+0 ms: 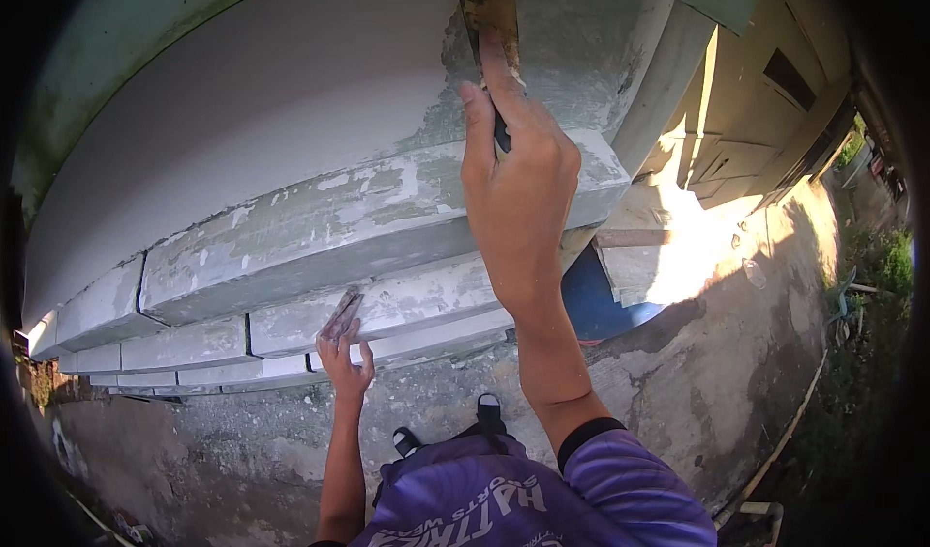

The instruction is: Scraping a wall and applying putty or filler to cracks and holes.

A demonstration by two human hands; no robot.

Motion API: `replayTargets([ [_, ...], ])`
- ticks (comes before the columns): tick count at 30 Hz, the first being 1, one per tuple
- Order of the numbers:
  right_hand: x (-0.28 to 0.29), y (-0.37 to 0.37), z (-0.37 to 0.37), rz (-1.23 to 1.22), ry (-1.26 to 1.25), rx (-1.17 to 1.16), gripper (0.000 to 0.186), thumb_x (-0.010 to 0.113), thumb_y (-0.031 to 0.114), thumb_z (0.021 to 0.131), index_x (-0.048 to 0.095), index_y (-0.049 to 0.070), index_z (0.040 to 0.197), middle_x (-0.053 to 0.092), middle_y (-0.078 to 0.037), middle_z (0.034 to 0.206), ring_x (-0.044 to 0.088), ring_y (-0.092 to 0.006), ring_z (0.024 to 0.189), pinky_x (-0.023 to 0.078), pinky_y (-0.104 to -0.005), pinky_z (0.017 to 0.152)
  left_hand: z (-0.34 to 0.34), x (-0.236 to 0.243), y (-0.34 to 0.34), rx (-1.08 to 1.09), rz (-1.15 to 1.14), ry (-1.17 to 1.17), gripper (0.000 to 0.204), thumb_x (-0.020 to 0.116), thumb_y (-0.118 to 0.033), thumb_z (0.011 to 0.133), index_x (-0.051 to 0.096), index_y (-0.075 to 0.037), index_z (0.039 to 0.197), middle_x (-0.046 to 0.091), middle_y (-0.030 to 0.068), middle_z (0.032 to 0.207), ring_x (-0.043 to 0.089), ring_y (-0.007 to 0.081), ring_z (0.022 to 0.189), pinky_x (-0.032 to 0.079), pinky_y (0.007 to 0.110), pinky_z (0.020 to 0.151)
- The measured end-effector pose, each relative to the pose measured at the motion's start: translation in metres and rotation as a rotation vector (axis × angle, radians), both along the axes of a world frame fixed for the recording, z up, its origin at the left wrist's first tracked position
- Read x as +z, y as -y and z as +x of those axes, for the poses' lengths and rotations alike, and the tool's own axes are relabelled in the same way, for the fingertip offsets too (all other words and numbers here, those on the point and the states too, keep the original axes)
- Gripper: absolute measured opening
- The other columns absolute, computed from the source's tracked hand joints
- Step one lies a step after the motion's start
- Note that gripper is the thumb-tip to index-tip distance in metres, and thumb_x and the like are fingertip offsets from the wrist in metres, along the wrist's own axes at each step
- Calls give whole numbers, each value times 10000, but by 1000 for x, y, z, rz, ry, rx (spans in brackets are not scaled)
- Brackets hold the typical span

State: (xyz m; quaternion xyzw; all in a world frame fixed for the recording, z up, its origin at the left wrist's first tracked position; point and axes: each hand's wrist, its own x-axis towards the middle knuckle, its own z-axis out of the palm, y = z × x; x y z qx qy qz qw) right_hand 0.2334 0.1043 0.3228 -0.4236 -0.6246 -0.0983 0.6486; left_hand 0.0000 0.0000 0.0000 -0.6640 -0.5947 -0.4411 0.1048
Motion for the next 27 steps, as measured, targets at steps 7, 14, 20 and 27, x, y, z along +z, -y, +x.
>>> replayTargets([
  [7,6,-12,-3,-25,-51,43,350,606,229,976,628,100,1300,707,-199,1099,673,-135,892,523,-306,820,3,6,-9,-13,33,-7,466,667,-87,739,646,-87,1204,599,163,1124,545,353,1081,362,527,1031],
  [14,3,-1,-4,-70,9,17,333,615,134,948,634,16,1259,692,-252,1047,712,-332,937,535,-376,819,0,3,1,-24,-23,29,455,650,-59,750,636,-78,1204,593,164,1219,515,364,1174,335,522,1044],
  [20,0,-10,0,-8,-2,20,369,596,249,981,614,74,1306,685,-205,1156,674,-191,1005,492,-331,912,-2,5,2,-37,-30,33,460,656,-63,744,637,-81,1203,593,163,1218,519,358,1176,336,525,1043],
  [27,17,-5,-7,-102,-83,62,345,603,144,956,621,35,1283,704,-235,1012,713,-304,869,525,-363,821,-3,2,2,-35,10,-4,479,669,-100,740,638,-84,1218,604,165,1139,546,351,1107,360,526,1031],
])
